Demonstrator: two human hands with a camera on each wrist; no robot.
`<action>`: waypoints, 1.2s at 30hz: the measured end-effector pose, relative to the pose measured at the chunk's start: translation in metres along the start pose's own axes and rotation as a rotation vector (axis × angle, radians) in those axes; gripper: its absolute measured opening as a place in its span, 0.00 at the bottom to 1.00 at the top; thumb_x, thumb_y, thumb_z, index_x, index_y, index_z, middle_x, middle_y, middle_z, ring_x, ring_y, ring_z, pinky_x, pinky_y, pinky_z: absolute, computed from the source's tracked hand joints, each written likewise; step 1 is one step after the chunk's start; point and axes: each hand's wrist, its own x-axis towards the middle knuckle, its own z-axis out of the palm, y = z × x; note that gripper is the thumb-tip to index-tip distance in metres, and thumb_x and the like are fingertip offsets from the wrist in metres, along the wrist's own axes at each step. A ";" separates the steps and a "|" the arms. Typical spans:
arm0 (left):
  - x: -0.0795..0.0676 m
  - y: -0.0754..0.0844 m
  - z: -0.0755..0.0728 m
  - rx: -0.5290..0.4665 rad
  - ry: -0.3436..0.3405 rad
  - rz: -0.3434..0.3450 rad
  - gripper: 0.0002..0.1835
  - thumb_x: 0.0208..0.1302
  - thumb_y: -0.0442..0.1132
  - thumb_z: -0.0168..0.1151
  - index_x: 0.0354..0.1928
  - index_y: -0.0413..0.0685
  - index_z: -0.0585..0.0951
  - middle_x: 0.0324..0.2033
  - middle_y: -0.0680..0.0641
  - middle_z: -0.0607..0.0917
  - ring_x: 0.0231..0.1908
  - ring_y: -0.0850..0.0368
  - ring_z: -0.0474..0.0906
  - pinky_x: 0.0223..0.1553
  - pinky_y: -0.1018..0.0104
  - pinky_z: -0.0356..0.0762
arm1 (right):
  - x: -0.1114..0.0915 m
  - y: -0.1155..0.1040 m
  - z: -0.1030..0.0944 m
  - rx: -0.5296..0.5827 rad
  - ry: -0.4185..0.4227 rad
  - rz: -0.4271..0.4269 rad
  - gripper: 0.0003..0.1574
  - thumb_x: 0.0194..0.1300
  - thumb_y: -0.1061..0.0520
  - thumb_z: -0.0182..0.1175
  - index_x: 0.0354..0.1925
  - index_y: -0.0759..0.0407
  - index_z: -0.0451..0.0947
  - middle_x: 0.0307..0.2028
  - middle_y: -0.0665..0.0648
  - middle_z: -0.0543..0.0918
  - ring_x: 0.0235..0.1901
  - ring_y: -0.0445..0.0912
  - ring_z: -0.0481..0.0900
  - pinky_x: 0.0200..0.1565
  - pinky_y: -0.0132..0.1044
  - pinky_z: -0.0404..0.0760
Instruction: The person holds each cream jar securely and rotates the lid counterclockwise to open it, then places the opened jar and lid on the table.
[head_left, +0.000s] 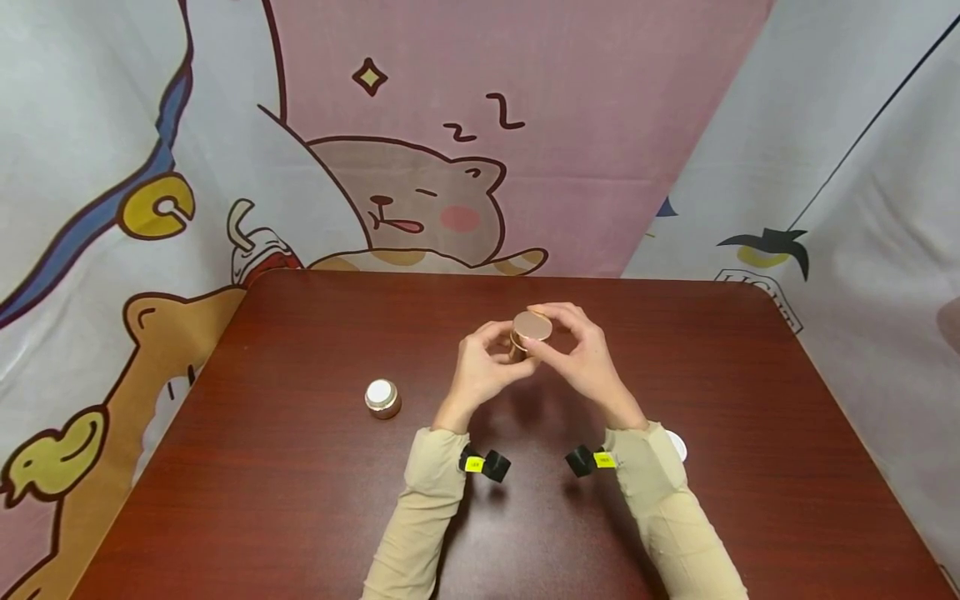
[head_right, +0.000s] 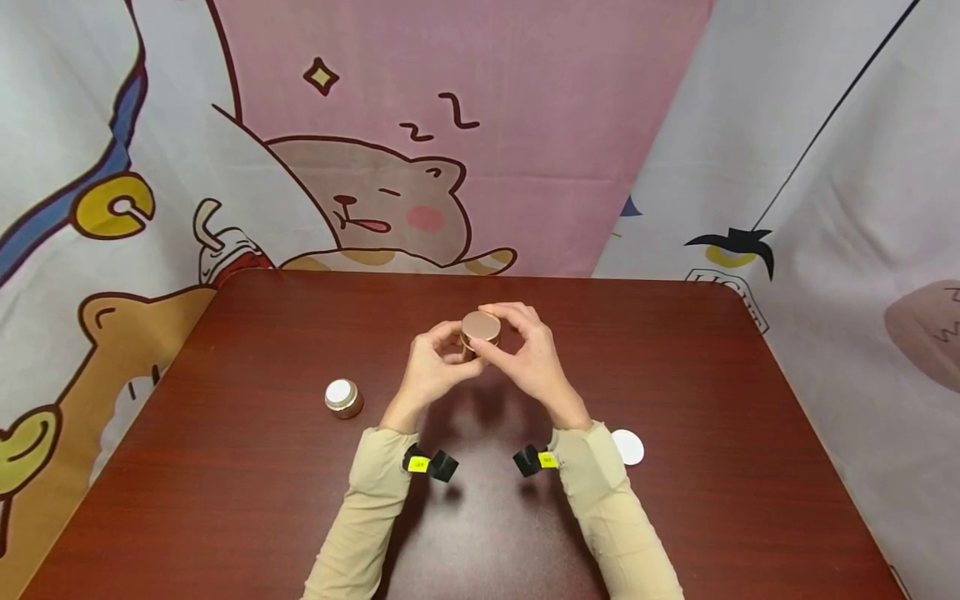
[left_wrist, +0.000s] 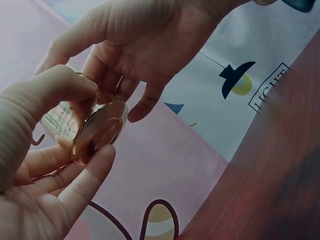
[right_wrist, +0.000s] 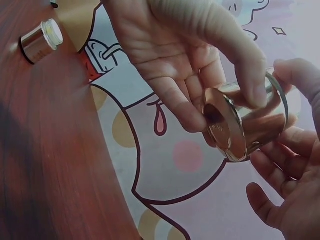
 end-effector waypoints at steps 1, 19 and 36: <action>0.000 0.000 0.000 0.001 -0.006 0.002 0.23 0.49 0.25 0.76 0.50 0.28 0.84 0.40 0.34 0.84 0.39 0.58 0.83 0.45 0.63 0.88 | 0.000 0.000 -0.001 0.007 -0.003 -0.003 0.28 0.54 0.73 0.72 0.55 0.71 0.82 0.51 0.69 0.83 0.50 0.36 0.75 0.51 0.28 0.74; -0.001 -0.001 -0.001 -0.005 0.022 0.034 0.25 0.48 0.23 0.76 0.51 0.26 0.83 0.40 0.33 0.84 0.38 0.58 0.82 0.43 0.64 0.88 | -0.001 -0.002 -0.008 0.022 0.065 0.038 0.28 0.57 0.72 0.70 0.57 0.71 0.80 0.52 0.69 0.84 0.48 0.34 0.78 0.52 0.27 0.73; -0.002 -0.005 -0.010 0.045 0.056 0.018 0.25 0.47 0.23 0.77 0.51 0.26 0.83 0.40 0.32 0.85 0.38 0.46 0.84 0.43 0.62 0.88 | -0.009 0.002 -0.023 0.026 0.120 0.052 0.27 0.57 0.74 0.69 0.56 0.72 0.80 0.47 0.42 0.85 0.44 0.36 0.79 0.47 0.28 0.77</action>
